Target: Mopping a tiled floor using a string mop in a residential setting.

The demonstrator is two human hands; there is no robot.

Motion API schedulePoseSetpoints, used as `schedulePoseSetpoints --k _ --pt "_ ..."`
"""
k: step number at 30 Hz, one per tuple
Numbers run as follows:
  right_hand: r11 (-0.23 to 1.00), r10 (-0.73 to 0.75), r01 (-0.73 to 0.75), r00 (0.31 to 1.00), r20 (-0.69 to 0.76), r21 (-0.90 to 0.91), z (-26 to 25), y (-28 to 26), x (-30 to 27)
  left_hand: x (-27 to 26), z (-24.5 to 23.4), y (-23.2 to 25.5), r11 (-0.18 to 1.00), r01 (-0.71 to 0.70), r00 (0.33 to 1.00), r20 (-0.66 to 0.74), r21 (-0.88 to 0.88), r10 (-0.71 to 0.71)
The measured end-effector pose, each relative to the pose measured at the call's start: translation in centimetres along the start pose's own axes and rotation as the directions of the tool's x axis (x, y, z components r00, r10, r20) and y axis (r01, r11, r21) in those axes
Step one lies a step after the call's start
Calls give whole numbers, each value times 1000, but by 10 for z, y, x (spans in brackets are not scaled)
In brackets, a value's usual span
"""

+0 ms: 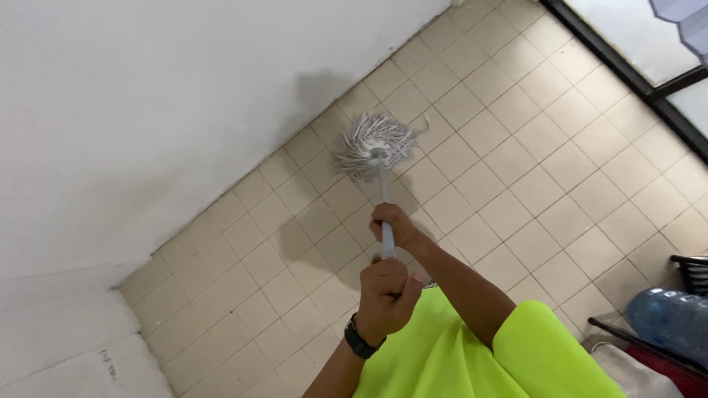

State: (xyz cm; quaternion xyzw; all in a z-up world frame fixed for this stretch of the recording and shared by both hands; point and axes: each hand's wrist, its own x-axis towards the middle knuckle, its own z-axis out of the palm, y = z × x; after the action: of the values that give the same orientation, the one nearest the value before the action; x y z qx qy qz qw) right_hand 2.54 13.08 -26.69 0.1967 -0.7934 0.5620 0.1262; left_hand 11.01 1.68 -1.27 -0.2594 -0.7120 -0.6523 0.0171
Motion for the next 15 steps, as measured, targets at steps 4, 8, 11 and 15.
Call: schedulePoseSetpoints --k 4,8,11,15 --pt "999 44 -44 999 4 4 -63 -4 -37 -7 42 0 995 31 996 87 -99 -22" --pt "979 114 -117 993 -28 -167 -111 17 -94 -29 90 -13 979 120 991 80 -167 -108" --pt "948 87 -118 989 -117 -295 -119 31 -126 -39 112 -2 977 150 988 -15 -152 -154" --pt "983 -19 -23 975 -223 -181 -104 -6 -143 -59 135 53 983 176 969 -166 -53 -183"
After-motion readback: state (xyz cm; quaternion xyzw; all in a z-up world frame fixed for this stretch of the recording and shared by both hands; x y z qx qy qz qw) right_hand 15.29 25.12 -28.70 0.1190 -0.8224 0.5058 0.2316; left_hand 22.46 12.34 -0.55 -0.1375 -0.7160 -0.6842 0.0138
